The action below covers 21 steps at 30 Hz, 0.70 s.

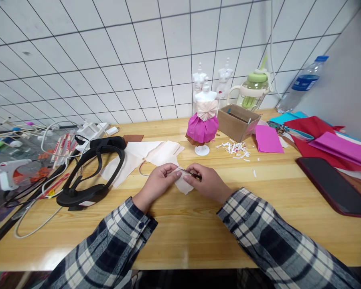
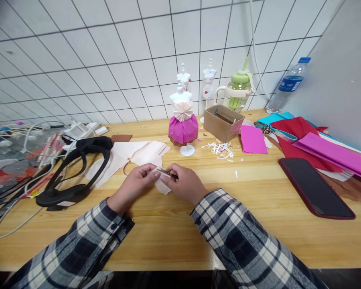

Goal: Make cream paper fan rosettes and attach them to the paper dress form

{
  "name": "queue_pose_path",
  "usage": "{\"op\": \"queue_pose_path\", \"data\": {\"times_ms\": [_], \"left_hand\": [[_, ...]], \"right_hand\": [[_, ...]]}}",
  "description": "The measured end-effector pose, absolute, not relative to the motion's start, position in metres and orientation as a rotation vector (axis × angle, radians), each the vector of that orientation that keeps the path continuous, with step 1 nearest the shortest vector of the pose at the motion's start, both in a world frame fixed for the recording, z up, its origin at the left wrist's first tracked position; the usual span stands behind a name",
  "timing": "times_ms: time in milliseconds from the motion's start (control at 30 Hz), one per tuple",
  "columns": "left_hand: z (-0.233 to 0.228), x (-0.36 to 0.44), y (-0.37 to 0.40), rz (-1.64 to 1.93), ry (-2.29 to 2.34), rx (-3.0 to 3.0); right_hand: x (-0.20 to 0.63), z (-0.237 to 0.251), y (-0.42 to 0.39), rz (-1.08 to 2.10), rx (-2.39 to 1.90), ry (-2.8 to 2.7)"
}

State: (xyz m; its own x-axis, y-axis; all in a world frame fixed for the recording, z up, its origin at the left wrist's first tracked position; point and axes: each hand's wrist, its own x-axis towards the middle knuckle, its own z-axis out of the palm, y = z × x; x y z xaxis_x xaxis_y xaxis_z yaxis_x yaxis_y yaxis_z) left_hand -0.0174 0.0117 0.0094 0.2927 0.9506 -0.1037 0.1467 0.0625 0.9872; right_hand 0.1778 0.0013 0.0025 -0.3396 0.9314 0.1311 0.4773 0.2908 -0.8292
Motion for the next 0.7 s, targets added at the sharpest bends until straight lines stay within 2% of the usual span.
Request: {"op": "queue_pose_path", "data": {"times_ms": [267, 367, 500, 700], "left_hand": [[0.001, -0.022, 0.018, 0.891, 1.038, 1.244], [0.001, -0.022, 0.017, 0.84, 1.058, 1.288], [0.001, -0.017, 0.013, 0.689, 1.158, 1.667], [0.013, -0.035, 0.022, 0.719, 1.489, 2.251]], "right_hand": [[0.178, 0.005, -0.001, 0.791, -1.352, -2.02], [0.185, 0.008, 0.003, 0.588, -1.558, -2.154], [0.198, 0.006, 0.012, 0.211, -1.79, -2.303], [0.205, 0.0, 0.016, 0.025, -1.845, -2.242]]}}
